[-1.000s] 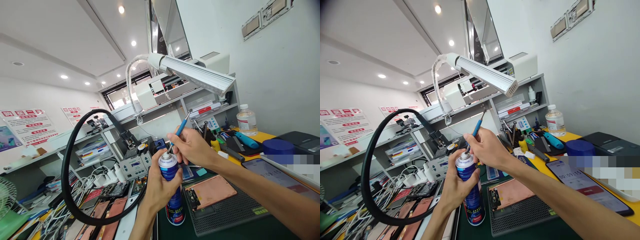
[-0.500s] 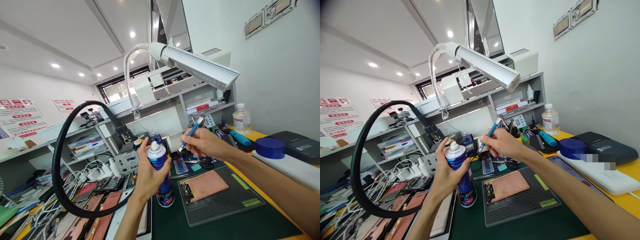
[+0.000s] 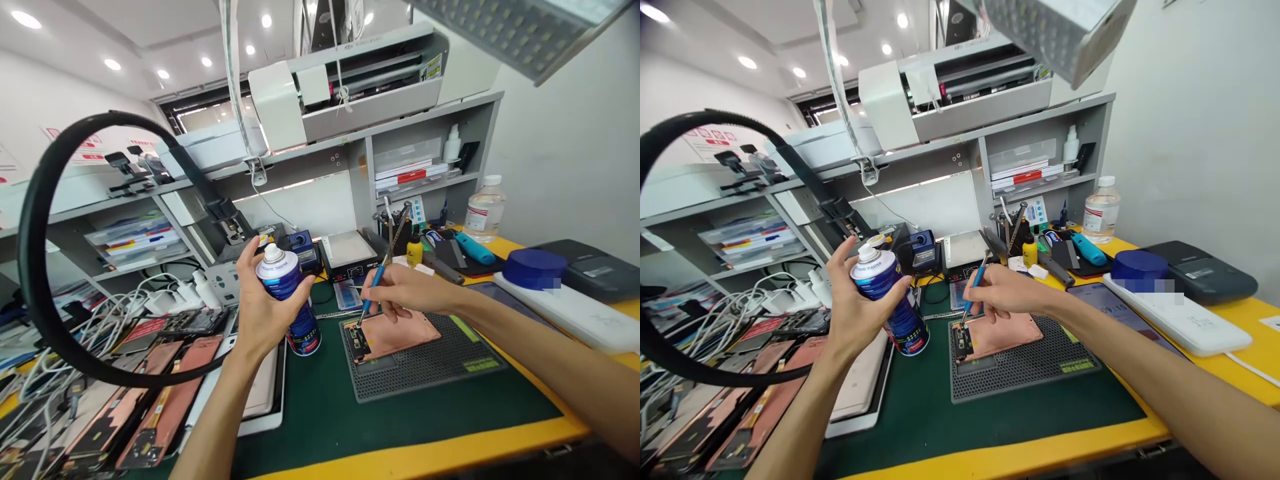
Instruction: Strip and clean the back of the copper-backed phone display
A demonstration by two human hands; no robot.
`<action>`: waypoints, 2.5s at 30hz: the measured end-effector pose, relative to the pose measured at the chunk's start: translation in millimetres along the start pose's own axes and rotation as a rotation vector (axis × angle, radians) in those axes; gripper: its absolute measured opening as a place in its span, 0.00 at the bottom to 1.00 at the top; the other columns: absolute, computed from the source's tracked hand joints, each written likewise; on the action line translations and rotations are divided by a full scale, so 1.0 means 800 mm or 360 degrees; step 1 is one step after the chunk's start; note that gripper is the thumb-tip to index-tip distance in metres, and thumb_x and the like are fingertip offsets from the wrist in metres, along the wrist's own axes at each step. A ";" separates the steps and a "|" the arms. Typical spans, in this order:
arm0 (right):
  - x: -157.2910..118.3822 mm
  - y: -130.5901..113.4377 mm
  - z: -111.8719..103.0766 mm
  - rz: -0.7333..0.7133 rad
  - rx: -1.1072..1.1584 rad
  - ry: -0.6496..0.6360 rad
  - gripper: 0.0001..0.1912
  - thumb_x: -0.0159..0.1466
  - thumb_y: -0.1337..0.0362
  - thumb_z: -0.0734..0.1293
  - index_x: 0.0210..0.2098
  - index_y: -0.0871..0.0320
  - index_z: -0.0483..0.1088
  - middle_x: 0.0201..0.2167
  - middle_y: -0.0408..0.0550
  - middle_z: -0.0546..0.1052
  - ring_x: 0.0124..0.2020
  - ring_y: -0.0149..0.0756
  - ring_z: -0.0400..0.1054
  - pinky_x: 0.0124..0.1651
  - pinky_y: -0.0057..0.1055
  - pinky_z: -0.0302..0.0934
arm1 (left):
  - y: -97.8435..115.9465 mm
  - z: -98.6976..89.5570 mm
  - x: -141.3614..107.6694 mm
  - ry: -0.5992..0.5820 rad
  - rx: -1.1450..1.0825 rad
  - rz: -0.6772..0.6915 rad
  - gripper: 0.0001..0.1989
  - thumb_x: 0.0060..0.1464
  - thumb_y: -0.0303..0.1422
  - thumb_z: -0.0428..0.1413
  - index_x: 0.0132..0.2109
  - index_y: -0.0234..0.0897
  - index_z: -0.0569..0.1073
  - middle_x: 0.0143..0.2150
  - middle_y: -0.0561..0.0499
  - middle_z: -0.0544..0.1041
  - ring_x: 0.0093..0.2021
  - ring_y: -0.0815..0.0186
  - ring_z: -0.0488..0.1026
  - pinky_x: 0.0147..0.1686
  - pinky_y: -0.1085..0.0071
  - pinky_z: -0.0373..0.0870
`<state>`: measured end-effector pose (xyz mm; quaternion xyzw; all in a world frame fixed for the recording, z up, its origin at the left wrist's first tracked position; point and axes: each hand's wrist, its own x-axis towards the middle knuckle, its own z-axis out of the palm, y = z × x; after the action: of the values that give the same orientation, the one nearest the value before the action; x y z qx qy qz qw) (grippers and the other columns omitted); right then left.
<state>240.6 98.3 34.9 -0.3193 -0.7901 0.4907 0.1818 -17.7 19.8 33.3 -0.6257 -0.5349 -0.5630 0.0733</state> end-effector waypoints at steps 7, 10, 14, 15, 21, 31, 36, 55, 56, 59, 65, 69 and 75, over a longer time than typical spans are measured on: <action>0.004 0.001 0.031 -0.0025 -0.0392 0.0038 0.21 0.67 0.60 0.64 0.18 0.56 0.61 0.13 0.37 0.62 0.18 0.28 0.53 0.23 0.30 0.45 | -0.012 -0.001 -0.003 0.0005 -0.0132 -0.0064 0.47 0.49 0.41 0.69 0.69 0.41 0.55 0.59 0.42 0.69 0.56 0.56 0.73 0.57 0.57 0.71; 0.007 0.003 0.039 -0.0003 -0.0454 0.0052 0.21 0.66 0.60 0.64 0.17 0.55 0.60 0.13 0.37 0.61 0.17 0.29 0.50 0.22 0.31 0.42 | -0.006 -0.007 -0.004 0.0225 -0.0159 0.0175 0.37 0.53 0.38 0.65 0.66 0.40 0.60 0.61 0.41 0.68 0.58 0.55 0.71 0.58 0.56 0.70; 0.008 0.003 0.039 0.0015 -0.0467 0.0032 0.15 0.66 0.60 0.64 0.23 0.56 0.68 0.19 0.41 0.72 0.21 0.32 0.62 0.25 0.30 0.50 | 0.023 -0.025 -0.019 0.0706 -0.0069 0.0536 0.19 0.52 0.28 0.62 0.51 0.41 0.71 0.46 0.47 0.72 0.43 0.60 0.73 0.43 0.61 0.73; 0.008 0.003 0.038 0.0019 -0.0466 0.0036 0.14 0.66 0.59 0.64 0.25 0.56 0.70 0.19 0.41 0.73 0.22 0.33 0.63 0.26 0.30 0.51 | 0.031 -0.029 -0.026 0.0617 -0.0075 0.0614 0.15 0.51 0.26 0.61 0.47 0.41 0.72 0.39 0.51 0.73 0.38 0.62 0.72 0.38 0.64 0.71; 0.005 0.009 0.035 0.0061 -0.0393 0.0105 0.08 0.65 0.60 0.65 0.36 0.56 0.74 0.21 0.40 0.77 0.27 0.38 0.73 0.32 0.30 0.61 | 0.047 -0.023 -0.075 -0.1000 0.0195 0.0205 0.07 0.60 0.28 0.53 0.46 0.41 0.71 0.35 0.54 0.77 0.24 0.68 0.69 0.25 0.69 0.64; 0.002 0.014 0.032 0.0172 -0.0265 0.0179 0.13 0.66 0.57 0.66 0.29 0.56 0.72 0.18 0.42 0.76 0.25 0.38 0.74 0.33 0.31 0.63 | 0.034 0.024 -0.078 -0.1546 0.0364 -0.0207 0.35 0.60 0.42 0.55 0.71 0.38 0.56 0.56 0.39 0.79 0.50 0.42 0.79 0.45 0.51 0.74; -0.003 0.026 0.031 0.0269 -0.0164 0.0242 0.10 0.65 0.57 0.67 0.36 0.58 0.75 0.18 0.42 0.76 0.21 0.35 0.68 0.26 0.29 0.57 | 0.032 0.032 -0.081 -0.1609 0.0293 -0.0268 0.36 0.60 0.40 0.54 0.72 0.39 0.55 0.62 0.38 0.74 0.53 0.42 0.78 0.48 0.48 0.73; -0.015 0.011 0.035 0.0413 0.0234 0.0232 0.08 0.61 0.59 0.70 0.30 0.56 0.72 0.14 0.42 0.73 0.18 0.32 0.65 0.24 0.29 0.61 | 0.029 0.026 -0.084 -0.1662 0.0132 -0.0506 0.40 0.51 0.42 0.60 0.68 0.45 0.56 0.56 0.43 0.74 0.47 0.49 0.77 0.41 0.57 0.76; -0.017 0.010 0.036 0.0433 0.0250 0.0170 0.07 0.61 0.59 0.70 0.31 0.56 0.73 0.15 0.42 0.73 0.18 0.32 0.65 0.23 0.28 0.60 | 0.028 0.022 -0.087 -0.1688 0.0141 -0.0501 0.39 0.52 0.43 0.59 0.68 0.46 0.56 0.53 0.44 0.75 0.45 0.50 0.77 0.38 0.58 0.75; -0.021 0.010 0.044 0.0518 0.0382 -0.0010 0.06 0.61 0.60 0.70 0.33 0.55 0.72 0.15 0.40 0.73 0.17 0.29 0.63 0.19 0.23 0.55 | 0.023 0.015 -0.094 -0.1766 0.0193 -0.0493 0.39 0.54 0.47 0.59 0.69 0.48 0.54 0.41 0.49 0.76 0.35 0.55 0.75 0.30 0.63 0.71; -0.016 0.020 0.056 0.0607 0.0535 0.0003 0.09 0.58 0.58 0.73 0.33 0.56 0.72 0.15 0.38 0.71 0.16 0.26 0.60 0.17 0.20 0.52 | 0.017 0.012 -0.098 -0.1800 0.0221 -0.0456 0.40 0.55 0.49 0.59 0.70 0.45 0.55 0.28 0.56 0.68 0.28 0.59 0.70 0.26 0.65 0.67; -0.011 0.028 0.054 0.0696 0.0542 -0.0017 0.07 0.59 0.62 0.71 0.34 0.55 0.71 0.14 0.38 0.71 0.14 0.27 0.60 0.15 0.21 0.51 | 0.015 0.016 -0.098 -0.1744 0.0174 -0.0400 0.38 0.54 0.46 0.60 0.68 0.43 0.60 0.28 0.55 0.69 0.30 0.56 0.74 0.31 0.62 0.72; -0.006 0.037 0.045 0.0649 0.0663 -0.0093 0.03 0.62 0.66 0.70 0.36 0.57 0.72 0.25 0.45 0.80 0.18 0.29 0.69 0.21 0.24 0.62 | 0.012 0.020 -0.104 -0.1652 0.0066 -0.0345 0.35 0.53 0.41 0.61 0.66 0.45 0.61 0.54 0.44 0.76 0.49 0.50 0.78 0.44 0.57 0.75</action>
<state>232.2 80.8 -7.8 -0.4130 -0.5969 0.6776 0.1183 16.9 -21.8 -32.9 -0.7616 -0.5735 -0.1730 -0.2473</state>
